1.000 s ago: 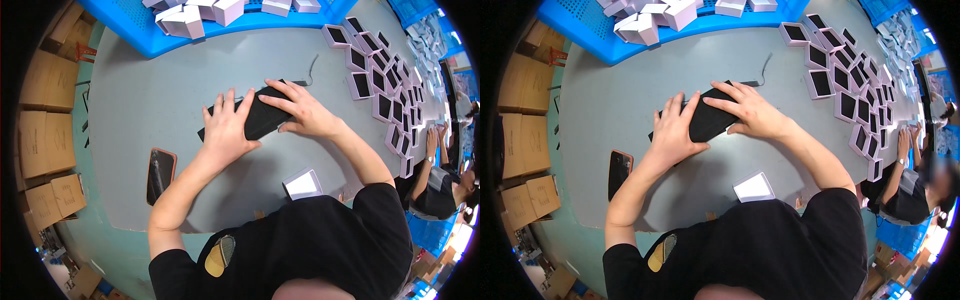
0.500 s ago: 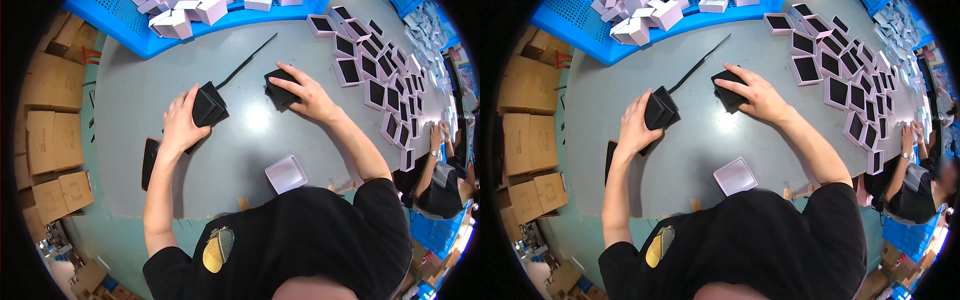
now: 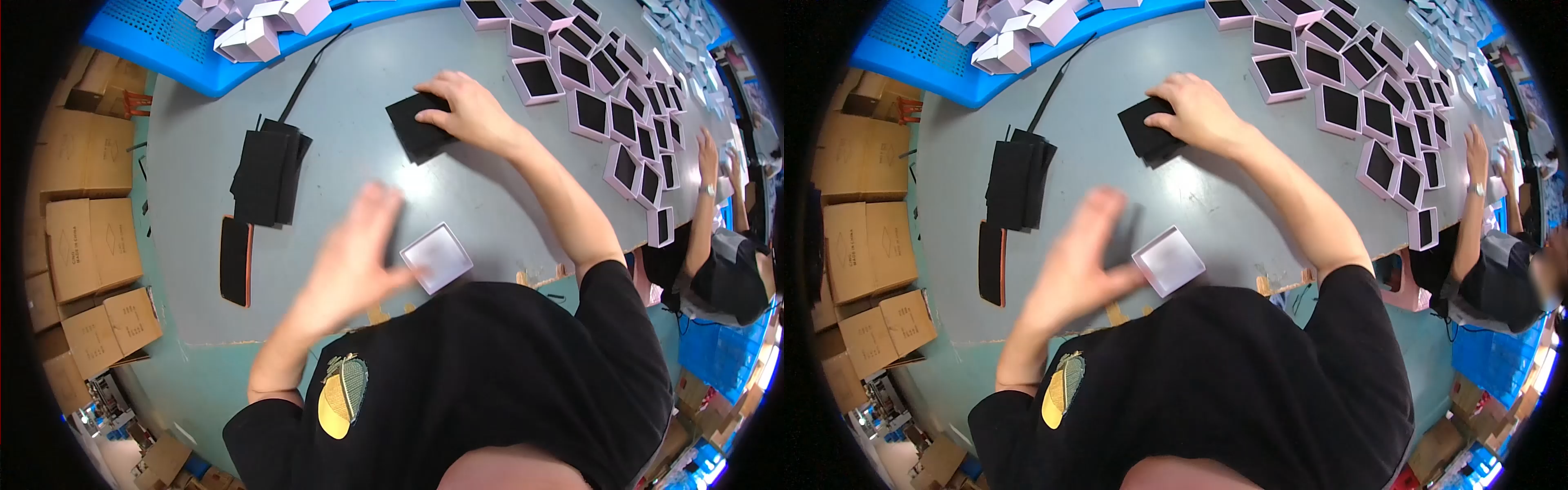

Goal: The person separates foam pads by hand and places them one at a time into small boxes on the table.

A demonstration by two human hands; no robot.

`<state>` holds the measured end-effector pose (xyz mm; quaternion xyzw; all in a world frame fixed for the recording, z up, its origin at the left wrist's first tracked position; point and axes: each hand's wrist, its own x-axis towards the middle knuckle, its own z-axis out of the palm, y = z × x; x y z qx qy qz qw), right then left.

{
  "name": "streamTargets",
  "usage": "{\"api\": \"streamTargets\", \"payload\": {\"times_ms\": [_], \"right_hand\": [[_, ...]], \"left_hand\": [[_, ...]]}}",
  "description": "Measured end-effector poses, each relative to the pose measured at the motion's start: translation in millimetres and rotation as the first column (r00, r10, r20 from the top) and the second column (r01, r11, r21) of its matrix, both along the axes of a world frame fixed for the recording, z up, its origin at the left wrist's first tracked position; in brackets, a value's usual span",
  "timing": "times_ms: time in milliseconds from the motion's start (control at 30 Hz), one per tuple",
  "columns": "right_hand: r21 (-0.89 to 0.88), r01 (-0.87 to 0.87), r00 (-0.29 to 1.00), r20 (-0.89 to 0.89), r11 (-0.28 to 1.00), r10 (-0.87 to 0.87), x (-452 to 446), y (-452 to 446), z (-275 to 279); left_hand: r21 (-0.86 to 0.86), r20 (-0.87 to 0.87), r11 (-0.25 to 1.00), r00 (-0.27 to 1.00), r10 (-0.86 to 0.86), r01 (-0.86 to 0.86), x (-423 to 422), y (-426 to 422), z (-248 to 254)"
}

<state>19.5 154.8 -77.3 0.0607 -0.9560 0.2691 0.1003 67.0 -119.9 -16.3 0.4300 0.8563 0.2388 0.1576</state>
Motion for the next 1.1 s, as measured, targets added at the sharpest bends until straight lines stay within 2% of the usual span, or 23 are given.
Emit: {"api": "streamTargets", "payload": {"times_ms": [33,67,100,167,300,333,367,400,433,467,500,567,633,667,767,833,900,967,1000,1033,1100], "right_hand": [[-0.010,-0.026,0.999,0.046,1.000,0.026,-5,2,2],[0.032,0.000,0.990,-0.138,0.999,0.005,-7,1,1],[0.000,0.005,0.993,-0.118,1.000,-0.005,-11,2,3],[-0.074,0.014,0.998,-0.054,0.997,-0.018,-12,2,9],[-0.426,0.099,0.995,0.068,0.899,-0.078,18,6,42],[-0.464,0.083,0.995,0.084,0.882,-0.049,34,7,53],[-0.578,0.012,0.995,0.085,0.816,0.046,49,7,50],[-0.633,-0.010,0.983,0.135,0.774,0.123,67,0,51],[-0.619,-0.086,0.981,0.084,0.781,0.174,84,-10,45],[-0.515,-0.140,0.984,0.024,0.846,0.178,99,-20,37],[-0.451,-0.129,0.987,0.023,0.883,0.156,111,-30,29],[-0.102,-0.149,0.985,-0.102,0.984,0.139,123,-31,14],[0.027,-0.178,0.977,-0.118,0.984,0.180,126,-24,8],[0.087,-0.192,0.972,-0.123,0.978,0.201,127,-22,5],[0.173,-0.255,0.953,-0.122,0.951,0.278,124,-20,8],[0.153,-0.220,0.961,-0.137,0.963,0.241,128,-15,2],[0.167,-0.182,0.954,-0.208,0.969,0.215,121,-7,2],[0.071,-0.158,0.976,-0.142,0.985,0.167,123,0,2],[-0.006,-0.161,0.985,-0.063,0.987,0.160,123,8,0],[-0.102,-0.175,0.983,0.038,0.979,0.180,119,17,13],[-0.248,-0.172,0.980,0.060,0.953,0.192,96,42,35]], "left_hand": [[-0.025,0.246,1.000,0.969,-0.003,0.009,26,9,2],[-0.102,0.308,0.994,0.951,-0.002,0.035,45,15,-3],[-0.023,0.247,0.999,0.968,-0.041,0.048,60,15,-23],[0.050,0.145,0.992,0.984,0.105,-0.114,75,19,-51],[0.332,0.136,0.913,0.970,0.202,-0.237,63,22,-88],[0.387,0.151,0.885,0.964,0.217,-0.260,58,24,-86],[0.439,0.169,0.853,0.958,0.231,-0.283,54,26,-86],[0.422,0.103,0.868,0.966,0.239,-0.260,50,29,-89],[0.406,0.134,0.877,0.966,0.223,-0.259,48,32,-92],[0.375,0.194,0.881,0.954,0.230,-0.289,49,36,-91],[0.340,0.255,0.885,0.937,0.237,-0.316,49,40,-90],[0.389,0.193,0.889,0.965,0.177,-0.240,45,44,-94],[0.397,0.175,0.895,0.974,0.143,-0.202,45,47,-98],[0.394,0.230,0.890,0.962,0.144,-0.228,45,50,-100],[0.397,0.167,0.901,0.979,0.117,-0.175,43,62,-96],[0.399,0.185,0.908,0.981,0.057,-0.127,42,66,-97],[0.438,0.121,0.897,0.993,0.001,-0.055,31,69,-106],[0.397,0.144,0.917,0.983,-0.111,0.046,21,63,-89],[0.305,0.134,0.948,0.982,-0.132,0.086,11,56,-68],[0.311,0.173,0.947,0.975,-0.139,0.080,-9,47,-51],[0.374,-0.175,0.921,0.984,-0.043,0.107,-75,24,-17]]}}
